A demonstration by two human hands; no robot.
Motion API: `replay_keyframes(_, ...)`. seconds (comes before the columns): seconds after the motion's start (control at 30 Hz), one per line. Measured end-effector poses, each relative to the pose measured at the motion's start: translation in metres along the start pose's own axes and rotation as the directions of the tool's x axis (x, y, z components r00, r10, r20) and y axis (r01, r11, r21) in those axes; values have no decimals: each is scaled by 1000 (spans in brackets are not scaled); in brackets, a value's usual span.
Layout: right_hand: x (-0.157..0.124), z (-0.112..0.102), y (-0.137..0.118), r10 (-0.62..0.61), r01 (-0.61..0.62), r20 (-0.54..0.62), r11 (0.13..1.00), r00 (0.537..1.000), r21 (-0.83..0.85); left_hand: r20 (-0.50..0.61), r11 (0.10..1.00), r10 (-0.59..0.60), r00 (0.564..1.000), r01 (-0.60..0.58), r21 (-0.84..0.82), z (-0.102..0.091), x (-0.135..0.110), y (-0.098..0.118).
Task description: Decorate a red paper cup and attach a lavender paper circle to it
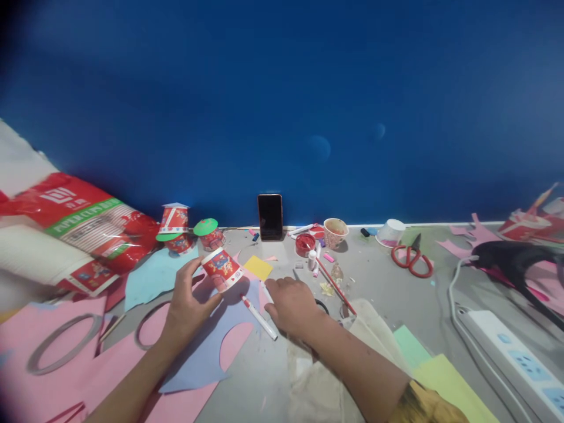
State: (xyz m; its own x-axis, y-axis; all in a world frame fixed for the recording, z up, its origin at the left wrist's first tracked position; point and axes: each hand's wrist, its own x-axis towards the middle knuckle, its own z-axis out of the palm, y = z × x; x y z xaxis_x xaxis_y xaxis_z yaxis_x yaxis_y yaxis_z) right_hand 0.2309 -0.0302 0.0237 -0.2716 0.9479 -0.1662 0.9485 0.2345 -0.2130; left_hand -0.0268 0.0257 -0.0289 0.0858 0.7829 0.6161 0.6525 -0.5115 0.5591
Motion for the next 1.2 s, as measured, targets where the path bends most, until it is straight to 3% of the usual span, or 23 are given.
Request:
replay_keyframes(0.23, 1, 1, 0, -2, 2, 4, 1000, 1000, 4, -35, 998, -42, 998, 44, 49, -1, 1, -3)
replay_keyframes(0.43, 0, -2, -2, -3, 3, 10, 1000, 1000, -7, -1, 975, 165, 986, -163, 152, -7, 13, -9)
replay_keyframes(0.57, 0, -3, -3, 25, -25, -12, 1000, 1000, -10, 64, 910, 306, 950, -312, 273, -7, 22, -13)
replay_keyframes(0.8, 1, -7, 0, 162, -163, -83, 987, 983, -11, 77, 842, 448, 891, -449, 298, 14, 39, -3)
replay_keyframes(1.03, 2, -7, 3, 210, -214, -102, 977, 972, -28, 161, 836, 479, 863, -505, 214, 45, 42, 6)
replay_keyframes(1.2, 2, -4, 4, 199, -204, -86, 978, 976, -53, 285, 856, 423, 860, -482, 186, 33, 37, 13)
